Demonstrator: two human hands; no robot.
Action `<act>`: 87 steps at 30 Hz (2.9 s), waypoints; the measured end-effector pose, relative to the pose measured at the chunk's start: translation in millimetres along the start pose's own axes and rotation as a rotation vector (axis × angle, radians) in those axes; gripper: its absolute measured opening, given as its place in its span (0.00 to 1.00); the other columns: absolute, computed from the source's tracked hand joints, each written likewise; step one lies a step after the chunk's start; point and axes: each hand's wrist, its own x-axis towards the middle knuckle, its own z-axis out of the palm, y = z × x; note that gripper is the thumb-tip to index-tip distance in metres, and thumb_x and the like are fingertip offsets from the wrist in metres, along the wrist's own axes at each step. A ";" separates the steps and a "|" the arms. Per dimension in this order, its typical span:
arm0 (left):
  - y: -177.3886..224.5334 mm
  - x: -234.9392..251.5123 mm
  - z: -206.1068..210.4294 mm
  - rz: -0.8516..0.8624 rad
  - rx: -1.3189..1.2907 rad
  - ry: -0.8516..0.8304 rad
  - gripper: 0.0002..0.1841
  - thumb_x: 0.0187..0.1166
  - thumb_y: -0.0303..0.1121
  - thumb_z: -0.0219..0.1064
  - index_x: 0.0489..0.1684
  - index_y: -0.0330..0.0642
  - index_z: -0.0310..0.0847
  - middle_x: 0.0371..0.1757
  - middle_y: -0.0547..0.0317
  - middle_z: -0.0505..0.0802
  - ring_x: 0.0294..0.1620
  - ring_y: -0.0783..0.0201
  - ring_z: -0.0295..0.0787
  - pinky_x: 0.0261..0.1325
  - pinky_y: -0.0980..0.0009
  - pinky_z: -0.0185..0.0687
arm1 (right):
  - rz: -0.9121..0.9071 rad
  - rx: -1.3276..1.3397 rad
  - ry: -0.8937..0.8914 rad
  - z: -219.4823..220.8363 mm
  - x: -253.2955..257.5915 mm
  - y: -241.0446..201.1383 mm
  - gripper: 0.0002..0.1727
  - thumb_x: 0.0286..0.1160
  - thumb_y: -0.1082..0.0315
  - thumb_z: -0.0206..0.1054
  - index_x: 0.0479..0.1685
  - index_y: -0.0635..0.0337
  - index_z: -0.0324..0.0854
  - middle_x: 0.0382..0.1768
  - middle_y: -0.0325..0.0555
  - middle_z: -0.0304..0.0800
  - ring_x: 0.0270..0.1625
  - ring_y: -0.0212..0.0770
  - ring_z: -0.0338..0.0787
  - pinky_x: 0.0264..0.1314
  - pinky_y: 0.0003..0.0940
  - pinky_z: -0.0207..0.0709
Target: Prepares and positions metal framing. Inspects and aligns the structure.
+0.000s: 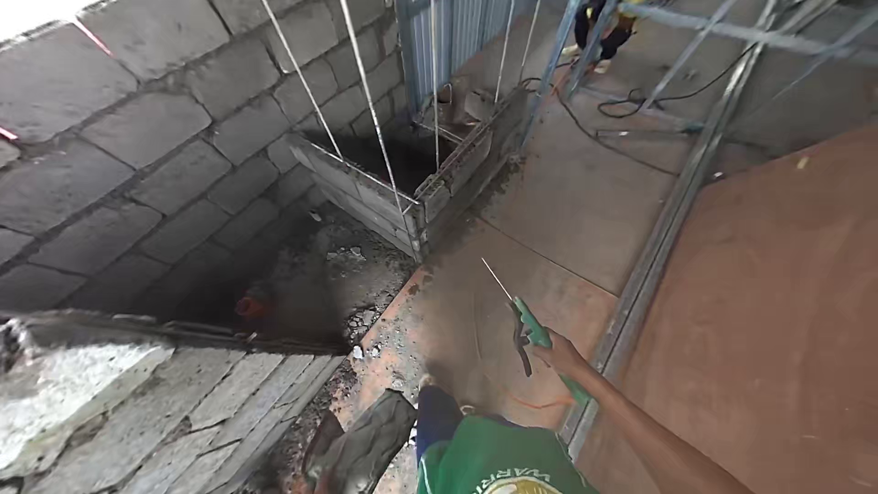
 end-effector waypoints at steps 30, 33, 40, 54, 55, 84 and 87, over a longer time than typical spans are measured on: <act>268.1 297.0 558.9 0.145 1.217 -0.560 0.30 0.78 0.40 0.71 0.80 0.39 0.72 0.65 0.30 0.88 0.67 0.32 0.86 0.70 0.31 0.76 | 0.254 0.101 0.076 -145.1 299.1 -177.3 0.32 0.70 0.52 0.75 0.71 0.59 0.76 0.47 0.56 0.89 0.39 0.48 0.91 0.45 0.51 0.87; 263.4 284.3 578.1 0.134 1.313 -0.613 0.29 0.78 0.40 0.73 0.78 0.40 0.75 0.64 0.29 0.89 0.66 0.30 0.86 0.68 0.30 0.77 | 0.249 0.056 0.051 -158.5 322.1 -178.7 0.33 0.70 0.50 0.75 0.71 0.58 0.76 0.48 0.55 0.90 0.42 0.49 0.92 0.49 0.53 0.87; 238.3 286.2 605.6 0.089 1.354 -0.561 0.24 0.81 0.41 0.70 0.72 0.39 0.81 0.63 0.30 0.90 0.66 0.31 0.86 0.68 0.30 0.77 | 0.262 0.030 -0.010 -181.3 373.5 -178.8 0.32 0.70 0.50 0.74 0.69 0.58 0.76 0.46 0.54 0.90 0.40 0.48 0.92 0.47 0.51 0.87; 286.6 336.5 560.9 -0.095 0.937 -0.196 0.18 0.86 0.38 0.61 0.54 0.29 0.87 0.54 0.32 0.91 0.57 0.40 0.87 0.63 0.38 0.77 | 0.296 0.358 0.015 -151.7 405.5 -201.3 0.29 0.72 0.57 0.72 0.69 0.63 0.74 0.33 0.49 0.86 0.24 0.41 0.85 0.28 0.38 0.84; 293.5 350.0 561.7 -0.075 0.953 -0.203 0.18 0.86 0.39 0.60 0.56 0.30 0.87 0.55 0.33 0.91 0.58 0.41 0.87 0.64 0.38 0.77 | 0.303 0.360 0.021 -145.7 406.7 -203.3 0.29 0.72 0.57 0.72 0.69 0.63 0.74 0.33 0.49 0.86 0.24 0.41 0.85 0.28 0.38 0.84; 277.4 477.7 696.1 0.747 1.102 -0.826 0.30 0.78 0.34 0.66 0.82 0.49 0.65 0.45 0.35 0.92 0.42 0.33 0.92 0.41 0.31 0.84 | 0.458 0.639 0.263 147.0 350.9 -209.5 0.31 0.67 0.56 0.74 0.69 0.63 0.75 0.36 0.51 0.88 0.26 0.44 0.87 0.28 0.39 0.86; 268.6 471.9 718.6 0.834 1.116 -0.869 0.26 0.80 0.33 0.64 0.80 0.47 0.73 0.59 0.37 0.91 0.55 0.35 0.91 0.55 0.31 0.82 | 0.474 0.635 0.236 154.5 352.2 -188.3 0.31 0.69 0.57 0.74 0.70 0.63 0.74 0.35 0.51 0.87 0.25 0.43 0.87 0.27 0.39 0.86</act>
